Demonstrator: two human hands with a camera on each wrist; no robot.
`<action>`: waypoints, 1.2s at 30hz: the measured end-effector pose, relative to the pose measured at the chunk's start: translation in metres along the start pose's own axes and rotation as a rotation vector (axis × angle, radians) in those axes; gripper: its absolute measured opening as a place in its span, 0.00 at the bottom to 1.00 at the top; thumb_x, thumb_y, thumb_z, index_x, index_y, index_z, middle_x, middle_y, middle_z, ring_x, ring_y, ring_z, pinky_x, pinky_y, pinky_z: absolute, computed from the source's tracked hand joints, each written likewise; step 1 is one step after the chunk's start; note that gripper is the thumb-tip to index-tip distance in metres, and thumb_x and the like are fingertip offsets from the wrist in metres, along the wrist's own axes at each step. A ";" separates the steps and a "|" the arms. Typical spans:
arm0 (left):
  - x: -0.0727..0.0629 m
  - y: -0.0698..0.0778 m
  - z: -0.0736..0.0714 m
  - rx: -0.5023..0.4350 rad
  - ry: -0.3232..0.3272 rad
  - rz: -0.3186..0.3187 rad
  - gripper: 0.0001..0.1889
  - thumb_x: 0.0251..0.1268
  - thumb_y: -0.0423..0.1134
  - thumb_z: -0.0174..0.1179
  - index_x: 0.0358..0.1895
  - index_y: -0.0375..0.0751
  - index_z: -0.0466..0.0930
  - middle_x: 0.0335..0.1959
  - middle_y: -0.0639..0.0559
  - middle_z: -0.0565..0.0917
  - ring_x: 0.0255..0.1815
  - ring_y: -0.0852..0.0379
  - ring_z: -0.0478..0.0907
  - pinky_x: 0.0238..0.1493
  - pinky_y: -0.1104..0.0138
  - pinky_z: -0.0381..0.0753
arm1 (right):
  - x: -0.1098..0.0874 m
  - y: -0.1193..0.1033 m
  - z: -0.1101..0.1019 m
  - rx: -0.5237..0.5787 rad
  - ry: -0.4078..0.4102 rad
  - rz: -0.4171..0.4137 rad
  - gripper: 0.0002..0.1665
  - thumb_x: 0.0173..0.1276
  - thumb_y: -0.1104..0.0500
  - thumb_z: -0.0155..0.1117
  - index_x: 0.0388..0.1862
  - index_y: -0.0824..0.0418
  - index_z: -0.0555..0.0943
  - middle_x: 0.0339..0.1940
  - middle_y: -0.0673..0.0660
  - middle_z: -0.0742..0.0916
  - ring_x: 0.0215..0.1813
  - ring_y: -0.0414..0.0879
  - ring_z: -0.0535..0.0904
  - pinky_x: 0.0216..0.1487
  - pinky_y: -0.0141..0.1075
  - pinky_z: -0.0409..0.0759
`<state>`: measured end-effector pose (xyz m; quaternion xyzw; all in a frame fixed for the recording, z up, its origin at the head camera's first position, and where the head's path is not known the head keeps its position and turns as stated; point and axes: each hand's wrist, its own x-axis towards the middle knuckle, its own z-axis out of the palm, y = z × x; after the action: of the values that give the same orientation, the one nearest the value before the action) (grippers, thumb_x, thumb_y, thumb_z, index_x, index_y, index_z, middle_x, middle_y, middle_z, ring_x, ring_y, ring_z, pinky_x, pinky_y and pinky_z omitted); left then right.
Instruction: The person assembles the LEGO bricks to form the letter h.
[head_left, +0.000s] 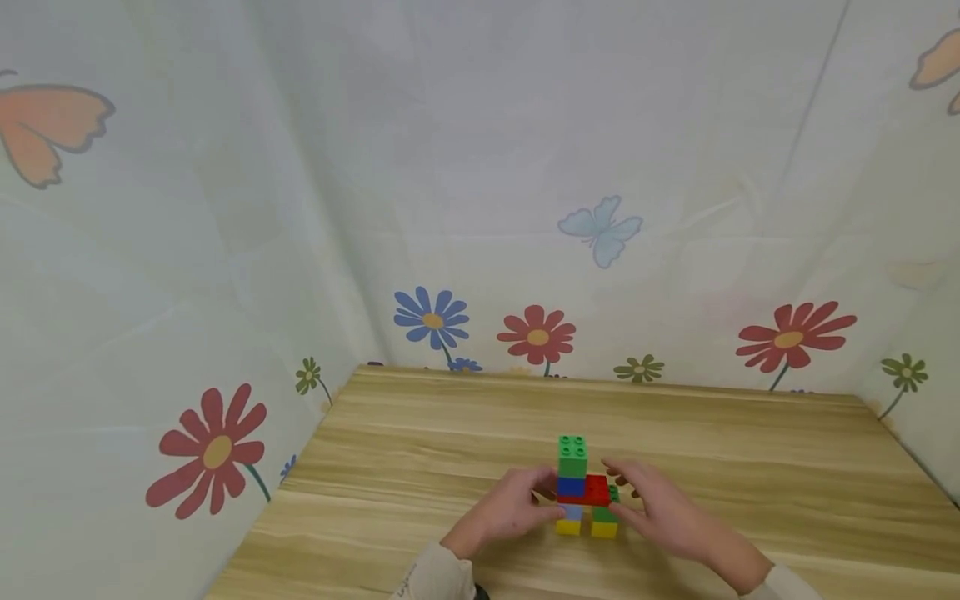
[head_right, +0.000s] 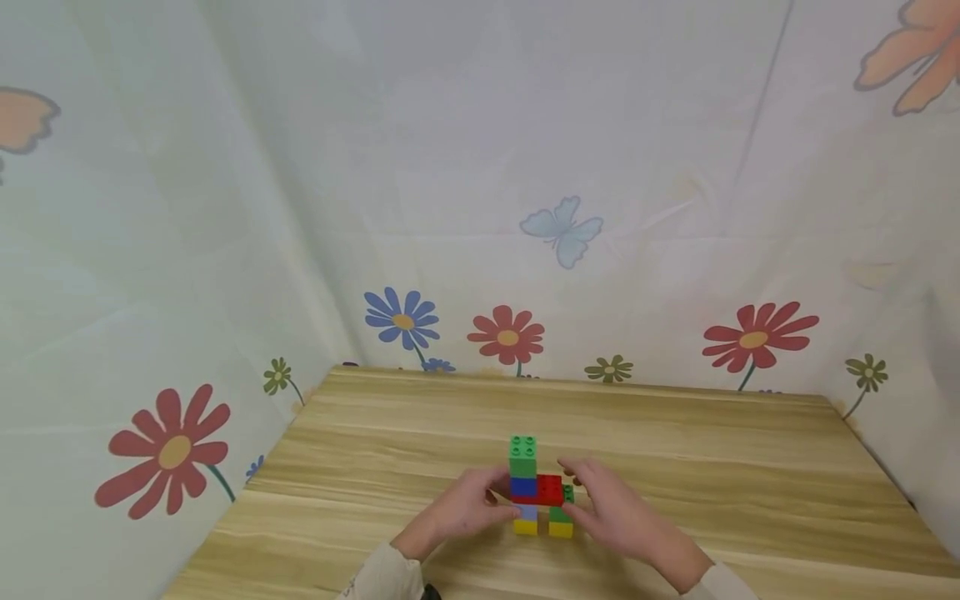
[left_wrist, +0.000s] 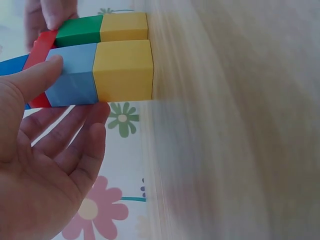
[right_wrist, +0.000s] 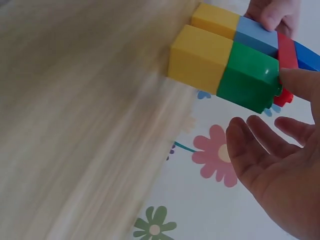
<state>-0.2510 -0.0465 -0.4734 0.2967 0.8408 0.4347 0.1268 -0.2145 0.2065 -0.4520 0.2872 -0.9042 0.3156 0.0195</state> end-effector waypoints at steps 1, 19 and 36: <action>0.000 0.000 0.001 -0.001 0.000 0.005 0.14 0.61 0.45 0.64 0.50 0.50 0.79 0.40 0.66 0.81 0.41 0.68 0.77 0.41 0.71 0.75 | -0.002 0.001 0.001 -0.010 -0.001 -0.008 0.32 0.67 0.51 0.62 0.65 0.64 0.67 0.53 0.55 0.78 0.48 0.47 0.76 0.45 0.42 0.78; 0.011 0.004 0.007 -0.014 0.027 -0.119 0.19 0.67 0.48 0.58 0.57 0.46 0.74 0.44 0.63 0.80 0.42 0.66 0.76 0.46 0.68 0.76 | 0.003 0.010 0.002 0.059 -0.047 0.067 0.35 0.66 0.56 0.64 0.67 0.69 0.64 0.54 0.56 0.80 0.45 0.45 0.77 0.43 0.38 0.79; 0.024 0.005 0.012 0.010 0.099 -0.177 0.23 0.65 0.45 0.60 0.60 0.40 0.72 0.40 0.57 0.80 0.37 0.63 0.77 0.41 0.68 0.79 | 0.018 0.022 0.007 0.049 -0.027 0.126 0.30 0.69 0.60 0.59 0.66 0.70 0.66 0.57 0.64 0.78 0.44 0.47 0.77 0.44 0.40 0.79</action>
<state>-0.2619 -0.0219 -0.4758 0.1999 0.8711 0.4318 0.1217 -0.2397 0.2069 -0.4661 0.2342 -0.9128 0.3341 -0.0197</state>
